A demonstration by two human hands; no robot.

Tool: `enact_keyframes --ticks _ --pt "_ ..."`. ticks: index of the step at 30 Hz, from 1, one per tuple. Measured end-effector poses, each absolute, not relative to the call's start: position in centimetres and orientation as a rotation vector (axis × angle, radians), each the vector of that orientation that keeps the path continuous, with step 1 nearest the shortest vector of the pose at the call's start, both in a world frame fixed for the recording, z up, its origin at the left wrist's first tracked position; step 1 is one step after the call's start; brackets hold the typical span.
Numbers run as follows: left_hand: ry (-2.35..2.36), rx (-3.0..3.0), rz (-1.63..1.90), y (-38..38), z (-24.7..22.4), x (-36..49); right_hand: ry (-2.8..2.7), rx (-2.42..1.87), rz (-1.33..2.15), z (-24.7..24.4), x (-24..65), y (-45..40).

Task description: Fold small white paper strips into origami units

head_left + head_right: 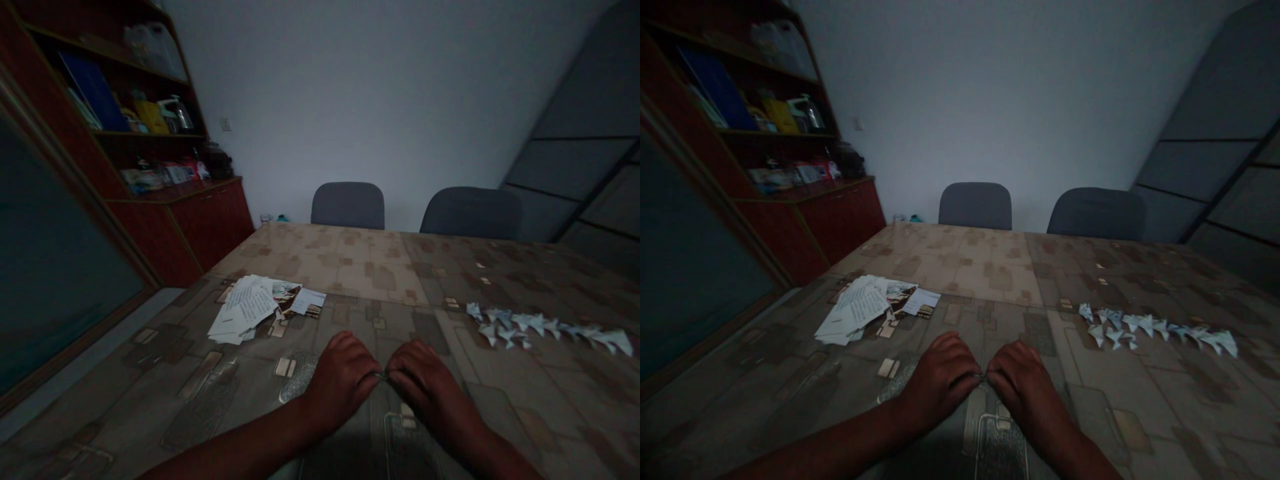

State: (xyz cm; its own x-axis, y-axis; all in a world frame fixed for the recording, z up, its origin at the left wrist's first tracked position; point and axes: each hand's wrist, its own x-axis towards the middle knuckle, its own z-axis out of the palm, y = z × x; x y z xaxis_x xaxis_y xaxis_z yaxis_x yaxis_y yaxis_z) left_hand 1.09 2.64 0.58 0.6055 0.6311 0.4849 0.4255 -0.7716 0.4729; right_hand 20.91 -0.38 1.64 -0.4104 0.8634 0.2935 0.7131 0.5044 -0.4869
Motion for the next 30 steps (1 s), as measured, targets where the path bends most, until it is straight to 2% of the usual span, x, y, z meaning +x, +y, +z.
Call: enact_keyframes --ticks 3,8,22,30 --pt "0.921 2.333 0.981 2.4 0.9 1.1 -2.157 -1.274 0.474 2.2 20.7 -0.8" --pt "1.059 2.022 0.966 1.8 1.4 1.2 -2.177 -1.284 0.399 3.0 20.2 -1.4" --pt "0.998 1.936 0.993 1.9 1.4 1.1 -2.135 -1.283 0.519 3.2 20.1 -1.5" --pt "1.027 1.974 0.958 1.7 1.5 1.3 -2.229 -1.310 0.386 2.8 19.4 -1.2"
